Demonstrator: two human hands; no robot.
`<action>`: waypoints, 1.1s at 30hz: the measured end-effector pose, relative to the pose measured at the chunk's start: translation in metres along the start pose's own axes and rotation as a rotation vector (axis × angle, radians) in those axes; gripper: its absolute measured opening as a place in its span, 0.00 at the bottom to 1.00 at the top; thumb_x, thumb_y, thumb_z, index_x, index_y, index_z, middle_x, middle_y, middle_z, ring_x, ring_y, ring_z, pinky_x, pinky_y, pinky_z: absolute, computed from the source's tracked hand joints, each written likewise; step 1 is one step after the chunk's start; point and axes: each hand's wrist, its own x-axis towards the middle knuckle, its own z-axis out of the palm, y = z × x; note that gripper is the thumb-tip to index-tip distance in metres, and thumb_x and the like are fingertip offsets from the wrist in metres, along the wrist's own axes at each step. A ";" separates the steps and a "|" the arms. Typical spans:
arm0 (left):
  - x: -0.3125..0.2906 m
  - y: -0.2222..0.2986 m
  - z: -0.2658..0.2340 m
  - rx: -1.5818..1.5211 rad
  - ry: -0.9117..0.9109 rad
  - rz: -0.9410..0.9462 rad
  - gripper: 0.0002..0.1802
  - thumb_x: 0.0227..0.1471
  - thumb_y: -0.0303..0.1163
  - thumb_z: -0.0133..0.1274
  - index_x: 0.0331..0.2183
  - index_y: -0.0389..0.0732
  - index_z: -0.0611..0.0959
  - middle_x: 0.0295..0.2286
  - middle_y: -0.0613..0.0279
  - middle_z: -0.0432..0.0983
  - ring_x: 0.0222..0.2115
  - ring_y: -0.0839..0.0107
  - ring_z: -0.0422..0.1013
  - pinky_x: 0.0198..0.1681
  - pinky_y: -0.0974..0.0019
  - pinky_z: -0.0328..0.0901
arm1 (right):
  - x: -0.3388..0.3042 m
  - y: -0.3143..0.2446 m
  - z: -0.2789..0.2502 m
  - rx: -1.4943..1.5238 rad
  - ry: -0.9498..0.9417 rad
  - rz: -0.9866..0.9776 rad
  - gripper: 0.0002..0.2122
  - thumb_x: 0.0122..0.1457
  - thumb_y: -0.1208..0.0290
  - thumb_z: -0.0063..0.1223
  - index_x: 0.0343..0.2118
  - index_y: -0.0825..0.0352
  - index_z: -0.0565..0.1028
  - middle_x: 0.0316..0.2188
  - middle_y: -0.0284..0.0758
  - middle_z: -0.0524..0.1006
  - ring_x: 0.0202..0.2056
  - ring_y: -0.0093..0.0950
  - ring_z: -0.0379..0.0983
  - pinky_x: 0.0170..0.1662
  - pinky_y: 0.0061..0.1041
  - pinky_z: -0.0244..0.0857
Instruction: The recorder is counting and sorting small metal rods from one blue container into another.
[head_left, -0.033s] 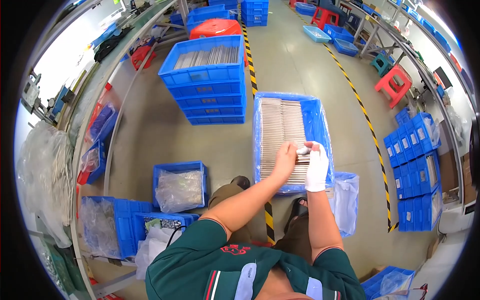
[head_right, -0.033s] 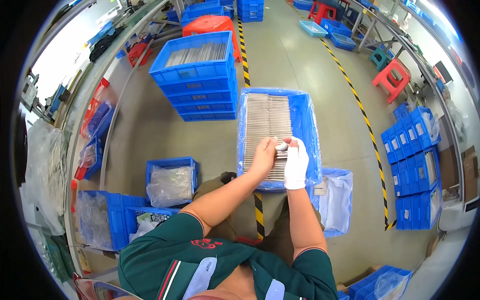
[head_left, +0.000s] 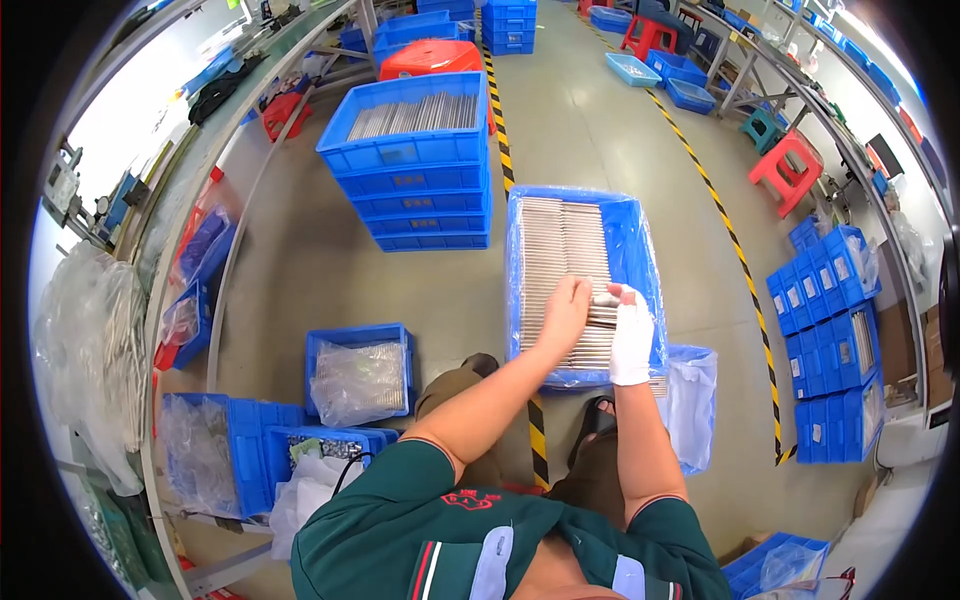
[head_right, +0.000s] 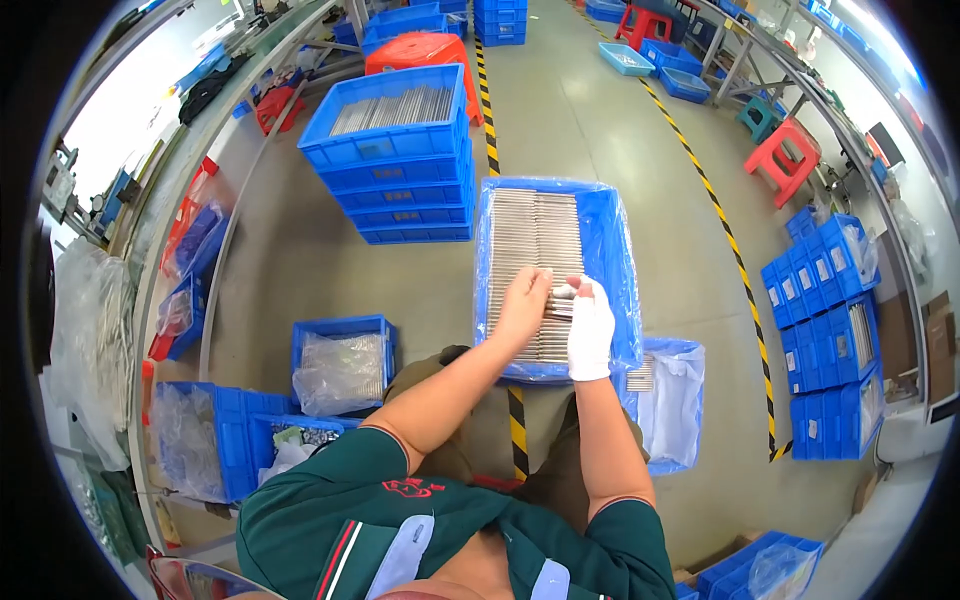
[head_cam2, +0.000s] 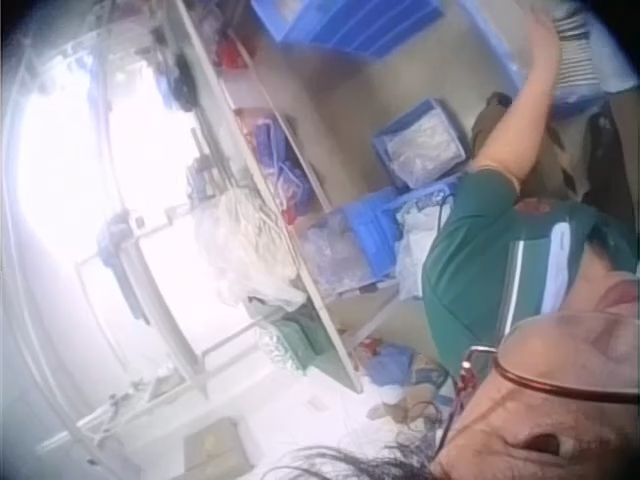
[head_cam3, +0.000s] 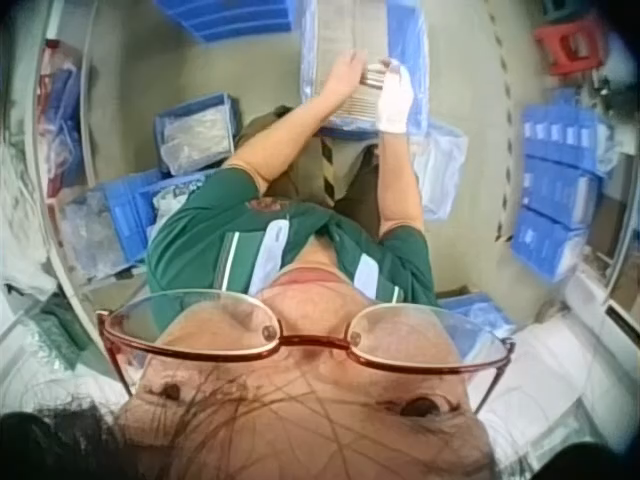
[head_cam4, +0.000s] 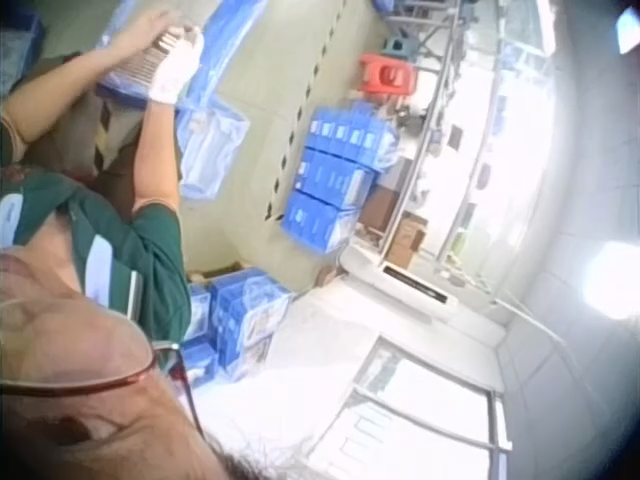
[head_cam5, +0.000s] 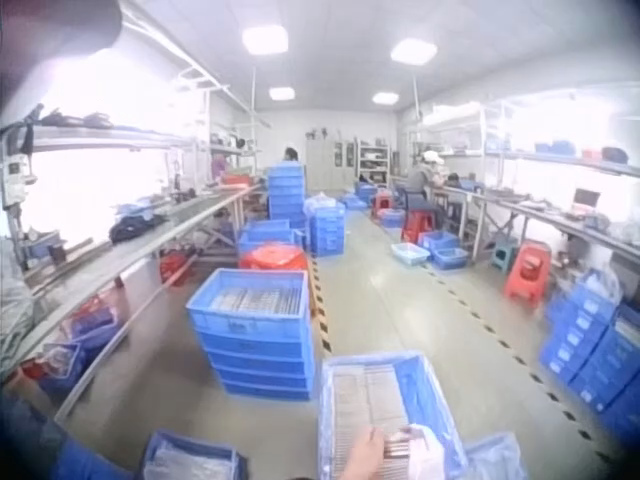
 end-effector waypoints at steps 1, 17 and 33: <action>0.006 0.005 -0.005 -0.003 0.050 -0.002 0.13 0.51 0.37 0.45 0.28 0.36 0.74 0.21 0.60 0.72 0.24 0.69 0.69 0.27 0.67 0.61 | -0.001 0.002 -0.002 -0.031 -0.080 0.125 0.15 0.59 0.64 0.39 0.39 0.70 0.71 0.32 0.30 0.73 0.32 0.17 0.65 0.35 0.18 0.59; -0.003 0.055 -0.033 0.402 -0.467 -0.301 0.14 0.51 0.39 0.44 0.31 0.37 0.72 0.24 0.49 0.73 0.29 0.53 0.70 0.31 0.56 0.63 | -0.021 0.019 -0.005 0.827 -0.860 1.096 0.10 0.56 0.66 0.44 0.31 0.69 0.67 0.15 0.28 0.63 0.12 0.14 0.49 0.13 0.13 0.42; -0.005 0.037 -0.028 -0.439 -0.431 -0.292 0.09 0.54 0.35 0.43 0.25 0.41 0.70 0.15 0.68 0.66 0.12 0.82 0.56 0.14 0.78 0.52 | 0.001 -0.001 -0.030 0.128 -0.258 0.398 0.08 0.54 0.68 0.49 0.24 0.67 0.71 0.13 0.26 0.66 0.15 0.14 0.58 0.17 0.15 0.50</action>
